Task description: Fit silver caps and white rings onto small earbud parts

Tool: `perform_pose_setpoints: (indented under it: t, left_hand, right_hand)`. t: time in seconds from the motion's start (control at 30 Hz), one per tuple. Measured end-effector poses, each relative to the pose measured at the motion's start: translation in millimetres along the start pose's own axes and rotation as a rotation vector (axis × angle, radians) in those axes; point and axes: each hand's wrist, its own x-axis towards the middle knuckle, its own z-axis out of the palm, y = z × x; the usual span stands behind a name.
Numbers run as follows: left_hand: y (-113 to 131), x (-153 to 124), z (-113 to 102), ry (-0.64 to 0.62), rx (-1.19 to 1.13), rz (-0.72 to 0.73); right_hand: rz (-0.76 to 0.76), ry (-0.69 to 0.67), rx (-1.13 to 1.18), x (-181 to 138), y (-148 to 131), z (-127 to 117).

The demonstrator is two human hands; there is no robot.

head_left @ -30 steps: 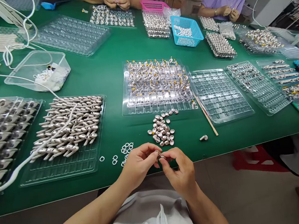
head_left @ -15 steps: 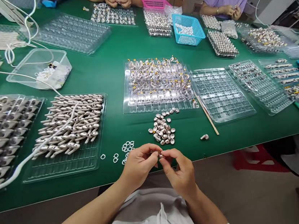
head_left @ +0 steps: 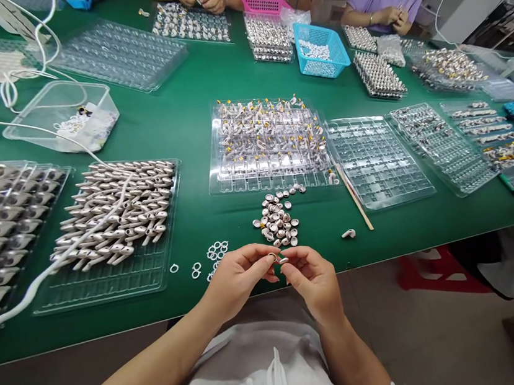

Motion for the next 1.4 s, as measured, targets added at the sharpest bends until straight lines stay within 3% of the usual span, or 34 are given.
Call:
perform_pose_setpoints:
  t: [0.1, 0.23, 0.37, 0.53, 0.63, 0.8, 0.97, 1.2, 1.4]
  left_hand:
    - [-0.7, 0.3, -0.5, -0.005, -0.012, -0.012]
    - [-0.8, 0.8, -0.2, 0.003, -0.039, -0.031]
    - [2.0, 1.1, 0.9, 0.012, -0.056, -0.013]
    - [2.3, 1.0, 3.7, 0.024, -0.046, -0.009]
    - [1.6, 1.5, 5.2, -0.012, -0.035, -0.01]
    - [2.7, 1.0, 4.7, -0.097, -0.051, -0.027]
    - [0.0, 0.3, 1.7, -0.124, -0.078, -0.051]
    - [4.2, -1.5, 2.5, -0.076, -0.045, -0.05]
    - [4.1, -3.8, 5.7, -0.018, 0.033, 0.018]
  right_hand:
    - [-0.142, 0.021, -0.165, -0.6, -1.1, 0.5]
    - [-0.472, 0.026, -0.411, 2.3, -3.9, 0.4]
    - [-0.664, 0.009, -0.502, 6.9, -3.3, -1.9]
    - [-0.695, -0.04, -0.509, 7.0, 2.6, -3.5]
    - [-0.701, 0.005, -0.505, 5.0, 4.7, -3.4]
    - [-0.593, 0.09, -0.467, 2.6, 0.2, -4.1]
    - [-0.573, 0.054, -0.487, 2.4, -4.7, -5.7]
    - [-0.676, 0.023, -0.605, 4.0, -3.0, -7.2]
    - [-0.65, 0.059, -0.595, 1.9, -4.7, -2.6]
